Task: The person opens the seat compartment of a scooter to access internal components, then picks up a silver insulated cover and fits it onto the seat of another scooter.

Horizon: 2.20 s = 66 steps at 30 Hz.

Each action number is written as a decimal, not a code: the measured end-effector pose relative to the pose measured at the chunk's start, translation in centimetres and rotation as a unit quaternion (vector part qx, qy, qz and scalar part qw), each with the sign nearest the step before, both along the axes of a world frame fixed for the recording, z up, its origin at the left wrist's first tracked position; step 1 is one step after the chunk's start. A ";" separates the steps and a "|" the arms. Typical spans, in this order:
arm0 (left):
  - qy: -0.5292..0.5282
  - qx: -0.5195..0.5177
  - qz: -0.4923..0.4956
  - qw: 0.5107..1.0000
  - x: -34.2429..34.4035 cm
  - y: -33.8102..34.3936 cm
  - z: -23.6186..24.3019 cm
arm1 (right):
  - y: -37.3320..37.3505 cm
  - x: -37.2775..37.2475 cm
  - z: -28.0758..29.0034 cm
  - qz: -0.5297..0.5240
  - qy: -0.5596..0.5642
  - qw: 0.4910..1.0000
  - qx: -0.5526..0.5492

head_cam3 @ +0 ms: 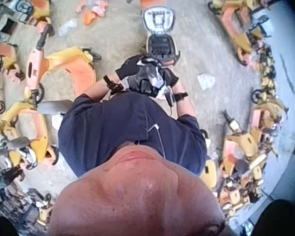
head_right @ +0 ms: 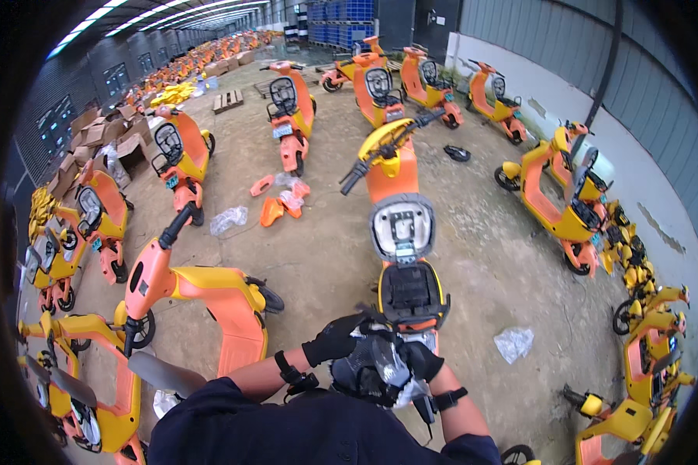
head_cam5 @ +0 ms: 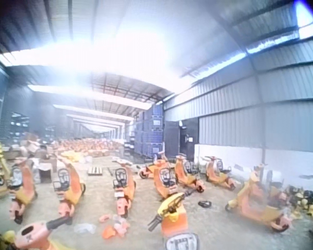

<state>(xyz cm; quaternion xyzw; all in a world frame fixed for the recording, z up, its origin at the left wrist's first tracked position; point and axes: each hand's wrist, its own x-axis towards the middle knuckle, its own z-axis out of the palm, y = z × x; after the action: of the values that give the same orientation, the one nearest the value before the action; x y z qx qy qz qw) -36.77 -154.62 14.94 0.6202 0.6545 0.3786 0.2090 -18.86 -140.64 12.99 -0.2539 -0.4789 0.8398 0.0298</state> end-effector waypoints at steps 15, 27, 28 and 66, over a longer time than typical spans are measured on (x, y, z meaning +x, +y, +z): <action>-0.484 -0.329 -0.160 0.795 -7.1 -4.0 -2.7 | -2.6 -5.0 -0.1 -0.179 0.015 0.758 0.627; -0.574 -0.159 -0.182 0.782 -5.5 -2.3 0.4 | -3.0 -6.9 4.5 0.002 0.093 0.674 0.733; -0.565 -0.168 -0.193 0.785 -5.1 -2.1 0.6 | -2.9 -7.2 5.6 0.005 0.121 0.688 0.716; -0.391 0.085 0.163 0.902 -8.3 3.6 2.3 | 5.5 -1.3 9.4 -0.146 -0.158 0.821 0.529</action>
<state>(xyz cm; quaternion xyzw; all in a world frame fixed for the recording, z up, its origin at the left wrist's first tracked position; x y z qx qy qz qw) -45.05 -151.06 17.24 0.3224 0.5777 0.6736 0.3295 -20.19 -135.16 22.37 -0.3956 -0.8051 0.3915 0.2053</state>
